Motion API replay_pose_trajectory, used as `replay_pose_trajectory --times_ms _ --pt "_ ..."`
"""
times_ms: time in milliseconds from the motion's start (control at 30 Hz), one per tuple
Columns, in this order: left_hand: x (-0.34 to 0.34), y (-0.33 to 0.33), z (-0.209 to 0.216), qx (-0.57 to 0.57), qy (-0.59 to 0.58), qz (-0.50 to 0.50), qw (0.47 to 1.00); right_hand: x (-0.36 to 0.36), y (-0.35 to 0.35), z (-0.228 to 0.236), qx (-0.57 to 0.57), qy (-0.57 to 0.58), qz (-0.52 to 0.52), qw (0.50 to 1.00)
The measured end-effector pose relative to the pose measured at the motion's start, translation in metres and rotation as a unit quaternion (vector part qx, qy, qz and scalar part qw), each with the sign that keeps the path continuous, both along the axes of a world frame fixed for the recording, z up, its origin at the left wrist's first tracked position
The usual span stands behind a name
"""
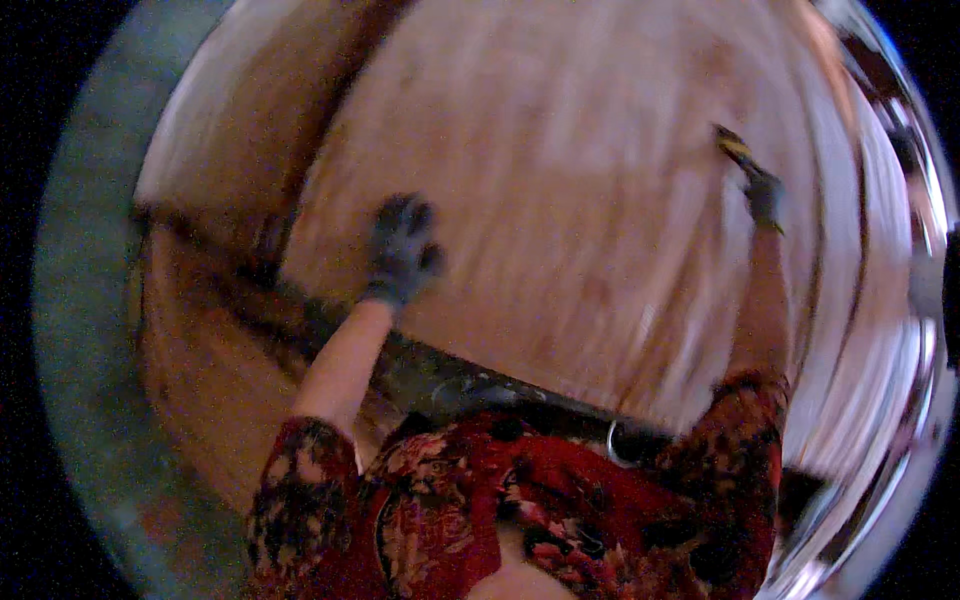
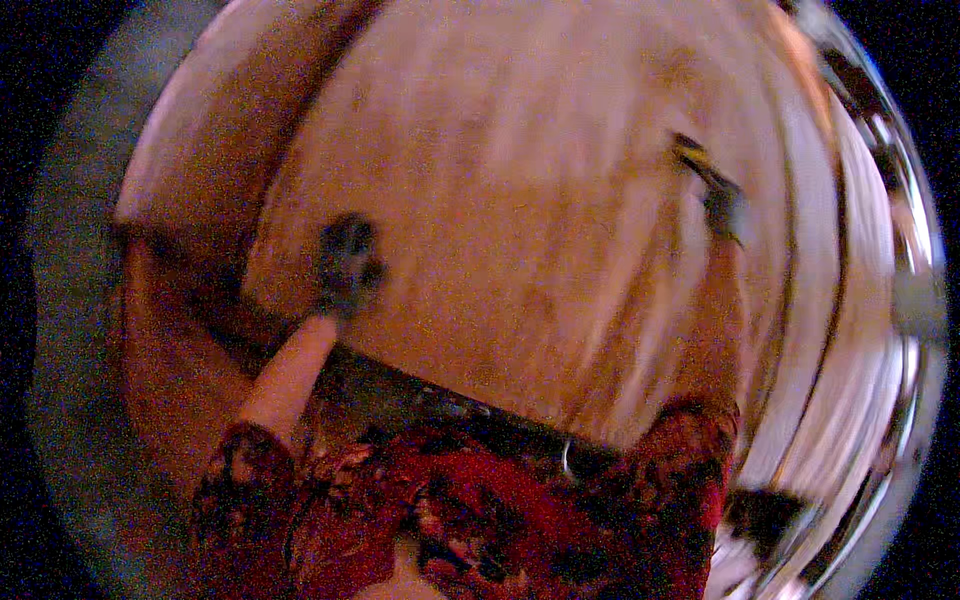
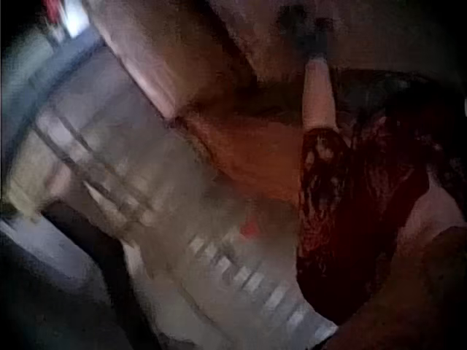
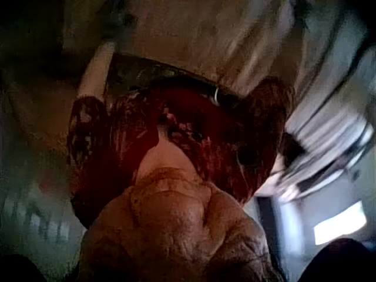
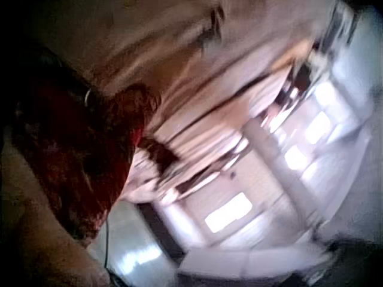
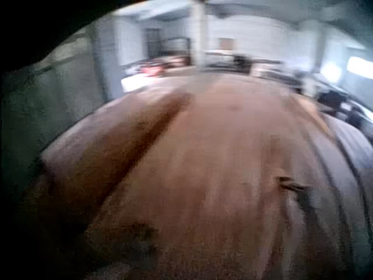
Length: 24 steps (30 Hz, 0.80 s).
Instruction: The person repairs a large wooden panel by applying strips of paper to its surface. They use a brush to apply a liquid adhesive from a bucket, then press the paper strips onto the wood. The person also uses a utility knife to trim excess paper and a scraper tool to smooth the surface.
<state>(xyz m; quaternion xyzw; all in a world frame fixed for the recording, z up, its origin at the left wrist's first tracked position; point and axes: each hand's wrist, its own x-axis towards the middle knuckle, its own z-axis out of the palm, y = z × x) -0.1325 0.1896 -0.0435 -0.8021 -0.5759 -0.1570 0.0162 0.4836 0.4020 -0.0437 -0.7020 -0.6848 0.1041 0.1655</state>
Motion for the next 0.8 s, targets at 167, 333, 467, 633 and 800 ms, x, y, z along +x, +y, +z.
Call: replay_pose_trajectory --times_ms 167,333,467,633,800 --pt "-0.005 -0.012 0.014 -0.026 -0.034 0.022 0.999 0.003 0.028 -0.025 0.023 -0.264 0.075 0.961" --pt "-0.003 0.001 -0.009 0.003 -0.079 -0.020 0.997 0.003 -0.051 0.002 0.020 -0.115 0.156 0.981" --pt "0.002 0.008 0.008 -0.015 -0.039 -0.027 0.999 -0.094 -0.183 0.071 -0.082 0.134 -0.030 0.987" --pt "0.003 0.010 0.004 0.065 -0.008 -0.025 0.998 -0.140 -0.361 0.094 -0.171 0.018 -0.140 0.975" --pt "0.017 -0.001 -0.002 -0.008 0.040 0.016 0.999 -0.163 -0.484 0.081 -0.111 0.165 -0.214 0.956"
